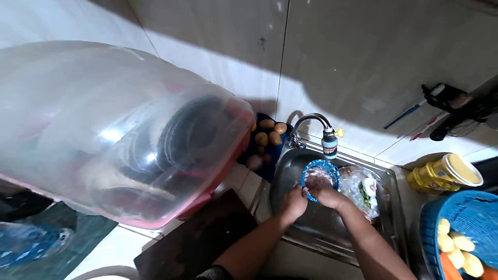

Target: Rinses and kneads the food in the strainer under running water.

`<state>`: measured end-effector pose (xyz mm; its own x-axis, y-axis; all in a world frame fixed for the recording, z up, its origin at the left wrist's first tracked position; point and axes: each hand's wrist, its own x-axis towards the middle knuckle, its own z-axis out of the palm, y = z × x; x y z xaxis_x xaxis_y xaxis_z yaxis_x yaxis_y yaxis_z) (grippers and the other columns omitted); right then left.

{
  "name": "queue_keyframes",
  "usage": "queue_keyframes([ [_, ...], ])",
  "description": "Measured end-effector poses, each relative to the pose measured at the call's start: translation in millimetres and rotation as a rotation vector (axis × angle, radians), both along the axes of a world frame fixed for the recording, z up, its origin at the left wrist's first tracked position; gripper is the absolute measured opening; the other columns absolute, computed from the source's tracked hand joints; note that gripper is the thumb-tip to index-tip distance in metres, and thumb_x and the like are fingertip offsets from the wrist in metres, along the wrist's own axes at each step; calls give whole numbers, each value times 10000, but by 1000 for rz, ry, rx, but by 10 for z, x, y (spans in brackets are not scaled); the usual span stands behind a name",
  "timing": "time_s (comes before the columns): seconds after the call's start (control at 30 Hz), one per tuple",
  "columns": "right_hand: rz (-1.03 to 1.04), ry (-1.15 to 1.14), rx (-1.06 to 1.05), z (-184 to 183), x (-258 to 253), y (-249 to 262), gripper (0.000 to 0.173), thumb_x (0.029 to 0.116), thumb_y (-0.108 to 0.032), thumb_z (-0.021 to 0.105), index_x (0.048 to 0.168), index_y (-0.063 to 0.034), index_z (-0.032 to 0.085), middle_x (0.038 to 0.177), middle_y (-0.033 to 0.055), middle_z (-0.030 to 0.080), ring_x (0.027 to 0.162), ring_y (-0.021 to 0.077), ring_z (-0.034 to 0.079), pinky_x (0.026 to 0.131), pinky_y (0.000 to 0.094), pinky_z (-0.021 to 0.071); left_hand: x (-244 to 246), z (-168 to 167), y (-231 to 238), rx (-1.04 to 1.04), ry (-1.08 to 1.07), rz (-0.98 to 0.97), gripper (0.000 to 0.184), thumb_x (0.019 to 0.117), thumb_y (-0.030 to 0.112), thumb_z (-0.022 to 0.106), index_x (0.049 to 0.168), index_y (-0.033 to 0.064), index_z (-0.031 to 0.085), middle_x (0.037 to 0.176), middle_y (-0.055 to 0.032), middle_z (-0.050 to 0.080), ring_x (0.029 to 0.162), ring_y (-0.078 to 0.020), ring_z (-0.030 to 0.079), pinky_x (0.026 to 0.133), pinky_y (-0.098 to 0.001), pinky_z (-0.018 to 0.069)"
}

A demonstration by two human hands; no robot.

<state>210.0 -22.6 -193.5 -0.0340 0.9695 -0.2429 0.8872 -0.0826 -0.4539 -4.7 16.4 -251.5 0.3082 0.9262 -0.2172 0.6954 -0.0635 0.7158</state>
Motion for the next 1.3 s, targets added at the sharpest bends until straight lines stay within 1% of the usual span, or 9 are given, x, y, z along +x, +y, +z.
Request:
queue_keyframes([
  [0.13, -12, -24, -119, -70, 94, 96, 429, 1037, -490, 396, 1214, -255, 708, 1223, 5, 725, 1232, 208, 637, 1073, 567, 482, 18, -68, 17, -41, -101, -21, 525, 992, 738, 305, 1181, 364, 622, 911, 86, 717, 831, -122, 705, 732, -467, 632],
  [0.43, -284, 88, -199, 556, 441, 357, 542, 992, -636, 419, 1202, -219, 695, 1094, 85, 735, 984, 295, 719, 846, 627, 574, 16, 9, -34, 22, -87, -59, 527, 998, 740, 275, 1224, 395, 602, 941, 98, 725, 850, -113, 712, 730, -463, 636],
  [0.53, -108, -63, -133, 852, 365, 333, 322, 970, -421, 567, 1175, -217, 709, 1179, 56, 717, 1114, 254, 679, 965, 590, 541, 17, 45, -34, 72, -29, -32, 544, 996, 743, 261, 1210, 380, 604, 932, 96, 721, 843, -115, 710, 721, -459, 632],
  [0.6, -41, -96, -77, 974, 289, 303, 368, 888, -347, 694, 1245, -256, 693, 1296, -11, 677, 1235, 183, 617, 1080, 500, 497, 11, 50, -29, 80, -21, -10, 540, 999, 736, 261, 1189, 369, 609, 916, 92, 715, 835, -115, 707, 713, -457, 631],
  [0.7, 31, -158, -177, 1264, 110, 141, 450, 894, -394, 690, 1294, -190, 666, 1286, 54, 688, 1221, 252, 633, 1056, 578, 492, 25, 65, 5, 89, 13, 17, 552, 997, 732, 260, 1188, 355, 614, 915, 78, 717, 839, -128, 709, 717, -463, 629],
  [0.83, 162, -282, -280, 421, 333, 78, 480, 925, -408, 641, 1328, -147, 626, 1362, 147, 630, 1277, 383, 580, 1033, 691, 452, -5, 153, 27, 102, 68, 8, 571, 976, 770, 242, 1185, 382, 605, 925, 88, 720, 850, -139, 710, 723, -489, 621],
  [1.0, 199, -428, -304, 60, 349, 110, 426, 817, -370, 716, 1184, -154, 696, 1279, 147, 666, 1256, 405, 571, 1070, 732, 374, -14, 77, -5, 33, -82, -28, 515, 1005, 719, 297, 1172, 357, 624, 900, 80, 714, 826, -122, 703, 714, -457, 626],
  [1.1, 186, -419, -299, 109, 455, 194, 448, 779, -344, 740, 1222, -293, 702, 1262, 75, 688, 1261, 364, 571, 1112, 733, 310, 7, 30, -21, 20, -85, -84, 512, 1014, 708, 285, 1190, 355, 612, 924, 82, 716, 844, -117, 703, 728, -456, 625],
  [1.3, 131, -380, -245, 400, 686, 375, 416, 842, -265, 653, 1255, -299, 679, 1263, 45, 687, 1233, 308, 603, 1079, 660, 403, 44, 4, -61, 19, -81, -113, 542, 1010, 716, 286, 1214, 332, 610, 947, 68, 720, 869, -127, 709, 750, -452, 632],
])
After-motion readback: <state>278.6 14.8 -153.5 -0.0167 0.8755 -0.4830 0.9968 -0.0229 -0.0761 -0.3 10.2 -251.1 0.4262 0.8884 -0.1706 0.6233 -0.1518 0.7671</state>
